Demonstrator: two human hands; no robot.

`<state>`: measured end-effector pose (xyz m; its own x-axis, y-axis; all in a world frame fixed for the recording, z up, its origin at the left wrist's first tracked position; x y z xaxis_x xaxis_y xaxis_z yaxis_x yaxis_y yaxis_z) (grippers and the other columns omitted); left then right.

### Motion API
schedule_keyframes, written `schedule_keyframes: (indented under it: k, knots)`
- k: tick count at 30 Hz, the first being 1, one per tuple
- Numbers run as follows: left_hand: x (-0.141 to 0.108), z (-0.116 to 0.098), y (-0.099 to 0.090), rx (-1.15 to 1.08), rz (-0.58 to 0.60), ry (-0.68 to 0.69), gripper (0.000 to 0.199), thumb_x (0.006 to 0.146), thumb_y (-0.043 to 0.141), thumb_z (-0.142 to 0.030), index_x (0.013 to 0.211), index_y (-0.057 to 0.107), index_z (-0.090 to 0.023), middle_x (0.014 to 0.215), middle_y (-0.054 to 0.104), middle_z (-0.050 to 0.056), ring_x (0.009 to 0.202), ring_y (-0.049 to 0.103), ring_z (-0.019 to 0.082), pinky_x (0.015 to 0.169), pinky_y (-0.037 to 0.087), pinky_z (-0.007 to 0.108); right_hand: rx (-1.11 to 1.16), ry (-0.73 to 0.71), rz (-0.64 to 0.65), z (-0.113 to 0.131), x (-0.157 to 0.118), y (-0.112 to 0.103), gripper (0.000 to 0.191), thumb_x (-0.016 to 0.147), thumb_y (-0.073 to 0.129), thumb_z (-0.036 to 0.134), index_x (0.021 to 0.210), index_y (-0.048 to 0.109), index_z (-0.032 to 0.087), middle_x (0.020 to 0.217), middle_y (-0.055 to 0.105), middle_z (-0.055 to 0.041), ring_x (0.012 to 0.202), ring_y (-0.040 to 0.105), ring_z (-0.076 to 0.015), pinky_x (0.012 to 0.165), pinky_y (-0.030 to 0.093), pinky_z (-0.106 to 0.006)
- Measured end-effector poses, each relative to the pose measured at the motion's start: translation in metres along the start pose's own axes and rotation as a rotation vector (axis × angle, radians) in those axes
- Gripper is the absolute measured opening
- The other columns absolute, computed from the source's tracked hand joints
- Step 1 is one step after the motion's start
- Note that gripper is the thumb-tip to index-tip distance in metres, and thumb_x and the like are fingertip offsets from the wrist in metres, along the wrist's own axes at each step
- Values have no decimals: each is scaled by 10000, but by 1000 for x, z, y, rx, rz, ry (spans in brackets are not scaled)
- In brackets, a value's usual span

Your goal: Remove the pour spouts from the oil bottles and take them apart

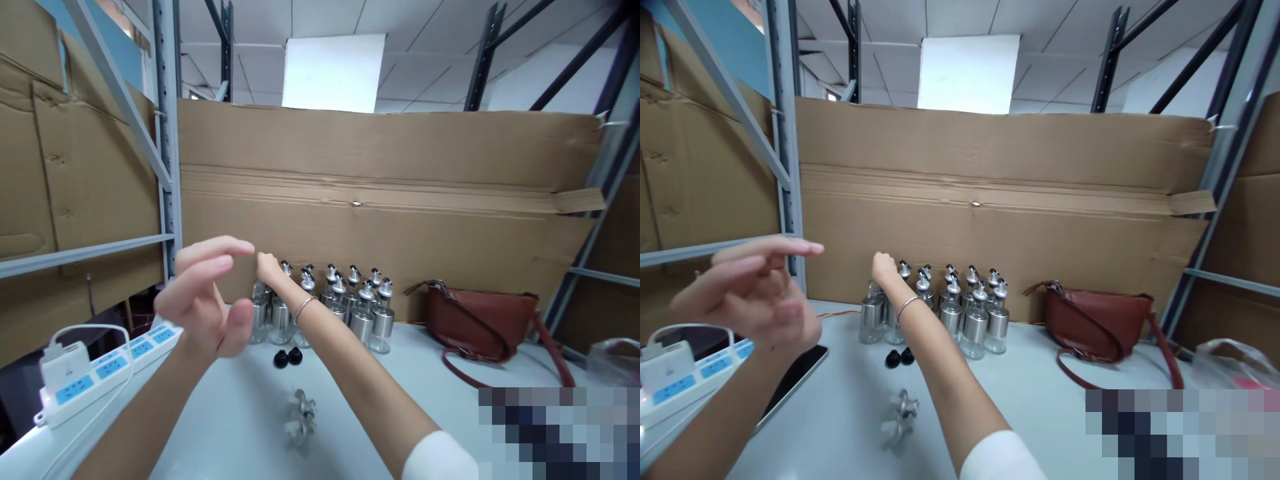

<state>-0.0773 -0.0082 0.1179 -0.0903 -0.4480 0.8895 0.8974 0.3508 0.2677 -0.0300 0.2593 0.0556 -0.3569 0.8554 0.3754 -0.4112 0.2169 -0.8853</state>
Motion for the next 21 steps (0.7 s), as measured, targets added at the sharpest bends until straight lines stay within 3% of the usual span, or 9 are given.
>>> schedule_keyframes:
  k: [5,8,11,13,16,19,21]
  knots:
    - [-2,13,5,7,76,-62,313,839,511,-331,1150,482,-309,934,568,17,785,577,175,626,489,336,63,-26,-150,-6,-1,-29,164,892,520,171,1032,600,142,1060,635,-82,995,591,-190,858,475,-346]
    - [-2,27,-2,45,127,-120,277,861,507,-328,1133,474,-297,952,570,22,805,578,175,660,486,346,125,-57,-278,-6,-4,-61,266,855,488,97,1106,552,157,1069,646,-97,1014,583,-182,867,440,-287]
    - [0,39,-12,36,89,-182,248,862,524,-350,1100,484,-298,941,560,15,757,577,158,665,477,343,216,-83,-409,-5,-16,-97,398,842,500,117,1229,426,166,1027,659,-81,956,606,-158,847,446,-271]
    - [-2,45,-13,16,67,-259,228,866,523,-358,1083,479,-305,940,550,7,752,576,150,696,478,346,439,-174,-539,-3,-35,-125,392,803,533,102,1177,444,181,913,679,-45,848,638,-145,801,469,-272]
    - [-22,49,0,12,114,-409,313,842,558,-390,1113,431,-298,1019,534,21,936,575,183,814,477,376,647,-301,-595,2,-78,-158,328,768,564,115,1070,476,207,797,669,17,736,649,-124,741,495,-275]
    - [-61,41,28,-44,324,-632,652,743,661,-453,1244,283,-277,1257,443,95,1209,458,267,938,443,449,740,-377,-534,7,-132,-178,281,727,621,138,968,498,213,725,643,50,657,640,-109,662,509,-255]
    - [-86,26,46,-209,453,-819,818,677,720,-466,1282,212,-255,1320,408,146,1219,459,300,915,465,453,806,-382,-480,8,-167,-184,266,711,658,174,922,503,219,704,626,60,616,634,-105,597,509,-236]
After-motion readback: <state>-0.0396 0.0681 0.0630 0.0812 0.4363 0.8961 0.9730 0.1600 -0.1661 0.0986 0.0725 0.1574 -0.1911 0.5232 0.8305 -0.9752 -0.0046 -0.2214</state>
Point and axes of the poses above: each hand's wrist, its own x-axis towards the middle knuckle, its own y-axis out of the palm, z = x × y, the point moved 7 cm from there along x, towards the middle knuckle
